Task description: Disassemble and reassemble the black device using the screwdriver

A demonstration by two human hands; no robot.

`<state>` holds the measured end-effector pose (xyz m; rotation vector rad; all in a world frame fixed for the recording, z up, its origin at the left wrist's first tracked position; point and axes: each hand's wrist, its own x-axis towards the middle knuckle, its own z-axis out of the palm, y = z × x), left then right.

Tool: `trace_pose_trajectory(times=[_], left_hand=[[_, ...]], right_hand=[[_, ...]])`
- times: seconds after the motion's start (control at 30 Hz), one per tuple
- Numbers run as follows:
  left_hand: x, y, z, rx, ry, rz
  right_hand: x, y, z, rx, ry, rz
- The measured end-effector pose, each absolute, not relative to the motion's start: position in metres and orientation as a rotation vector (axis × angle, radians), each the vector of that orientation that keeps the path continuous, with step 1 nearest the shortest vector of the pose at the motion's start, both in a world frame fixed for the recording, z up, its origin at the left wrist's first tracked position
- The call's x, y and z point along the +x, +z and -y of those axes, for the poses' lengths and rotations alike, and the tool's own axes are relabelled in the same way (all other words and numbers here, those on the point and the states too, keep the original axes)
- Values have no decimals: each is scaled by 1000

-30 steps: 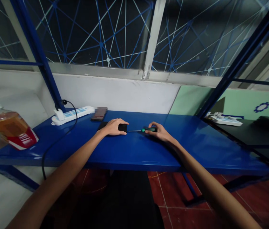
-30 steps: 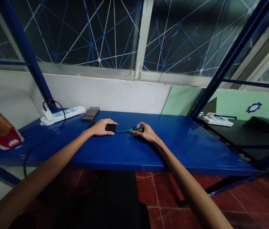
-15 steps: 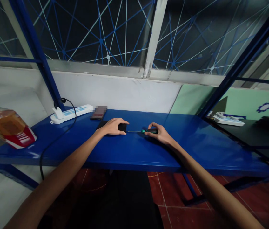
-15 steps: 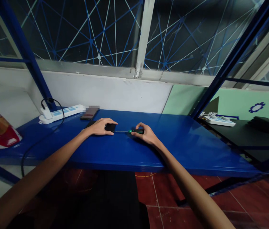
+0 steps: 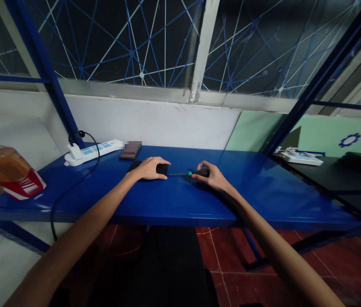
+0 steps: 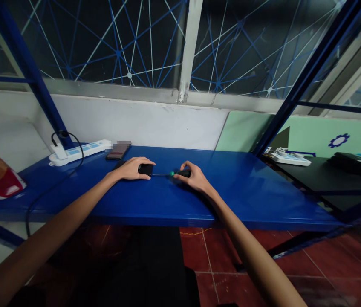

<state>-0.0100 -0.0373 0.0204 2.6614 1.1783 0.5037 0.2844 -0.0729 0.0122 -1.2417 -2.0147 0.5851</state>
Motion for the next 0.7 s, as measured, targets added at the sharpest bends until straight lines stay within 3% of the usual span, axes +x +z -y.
trace_pose_trajectory(times=[0.27,0.5,0.7], left_hand=[[-10,20,37,2672,506,-1174],[-10,19,36,2676,507,-1175],[-10,19,36,2659,507,-1177]], right_hand=[[283,15,74,-1313,434,2062],[286,13,73,-1200,851,1972],[284,16,74,-1349,506,2066]])
